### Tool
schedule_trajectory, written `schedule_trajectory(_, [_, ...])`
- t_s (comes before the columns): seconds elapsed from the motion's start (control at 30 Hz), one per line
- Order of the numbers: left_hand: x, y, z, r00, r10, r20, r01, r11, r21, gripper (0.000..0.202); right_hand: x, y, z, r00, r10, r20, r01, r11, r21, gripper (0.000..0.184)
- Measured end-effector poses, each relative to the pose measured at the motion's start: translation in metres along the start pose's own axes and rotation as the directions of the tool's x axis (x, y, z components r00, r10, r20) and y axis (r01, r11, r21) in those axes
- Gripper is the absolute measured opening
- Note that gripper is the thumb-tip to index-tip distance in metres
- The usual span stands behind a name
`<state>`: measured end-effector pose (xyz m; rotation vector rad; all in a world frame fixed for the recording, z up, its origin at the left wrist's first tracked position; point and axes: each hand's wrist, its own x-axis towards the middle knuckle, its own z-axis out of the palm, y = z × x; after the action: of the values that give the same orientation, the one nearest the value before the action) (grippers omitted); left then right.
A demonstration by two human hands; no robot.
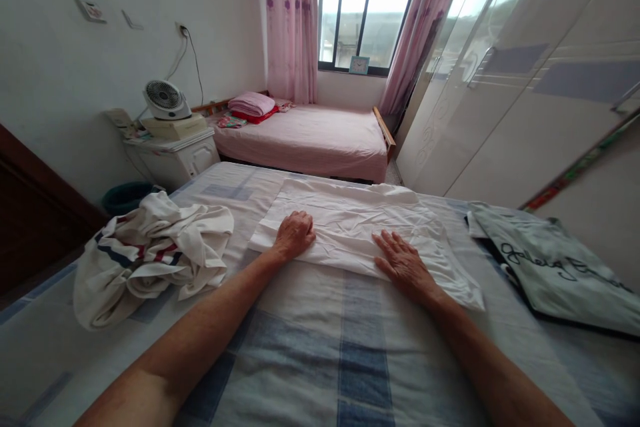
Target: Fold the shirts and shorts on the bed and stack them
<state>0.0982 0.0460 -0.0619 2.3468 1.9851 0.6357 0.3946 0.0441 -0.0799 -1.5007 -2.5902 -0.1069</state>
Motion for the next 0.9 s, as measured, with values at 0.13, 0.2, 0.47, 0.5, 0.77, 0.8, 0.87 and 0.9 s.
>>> schedule_trajectory(0.13, [0.004, -0.002, -0.011, 0.999, -0.034, 0.041, 0.034, 0.999, 0.001, 0.014, 0.000, -0.001, -0.001, 1.000, -0.005, 0.015, 0.005, 1.000, 0.002, 0.057])
schedule_trajectory(0.2, [0.006, -0.017, -0.024, 0.990, -0.086, 0.109, 0.090, 0.995, -0.030, 0.024, 0.000, -0.001, -0.002, 1.000, -0.002, 0.031, 0.002, 1.000, -0.001, 0.057])
schedule_trajectory(0.47, [-0.010, -0.104, -0.069, 0.931, -0.113, 0.348, 0.206, 0.948, -0.244, 0.025, 0.001, 0.000, 0.000, 0.999, 0.002, 0.048, -0.002, 1.000, -0.008, 0.058])
schedule_trajectory(0.5, [-0.013, -0.109, -0.068, 0.939, -0.108, 0.326, 0.208, 0.934, -0.290, 0.024, 0.001, 0.001, 0.001, 0.999, 0.002, 0.048, -0.001, 1.000, -0.007, 0.058])
schedule_trajectory(0.77, [-0.023, -0.095, -0.052, 0.910, -0.398, 0.116, 0.412, 0.898, -0.155, 0.034, 0.003, -0.001, -0.001, 0.996, 0.029, 0.081, -0.028, 1.000, -0.009, 0.058])
schedule_trajectory(0.8, [-0.024, -0.093, -0.052, 0.905, -0.402, 0.140, 0.420, 0.895, -0.148, 0.037, 0.002, -0.002, -0.001, 0.996, 0.033, 0.085, -0.033, 0.999, -0.008, 0.058])
schedule_trajectory(0.87, [-0.027, -0.087, -0.053, 0.901, -0.398, 0.175, 0.416, 0.906, -0.083, 0.038, 0.002, -0.002, 0.000, 0.995, 0.035, 0.089, -0.035, 0.999, 0.001, 0.059])
schedule_trajectory(0.9, [-0.029, -0.084, -0.054, 0.900, -0.404, 0.162, 0.411, 0.911, -0.014, 0.036, 0.001, -0.001, 0.000, 0.996, 0.034, 0.088, -0.035, 0.999, 0.008, 0.059])
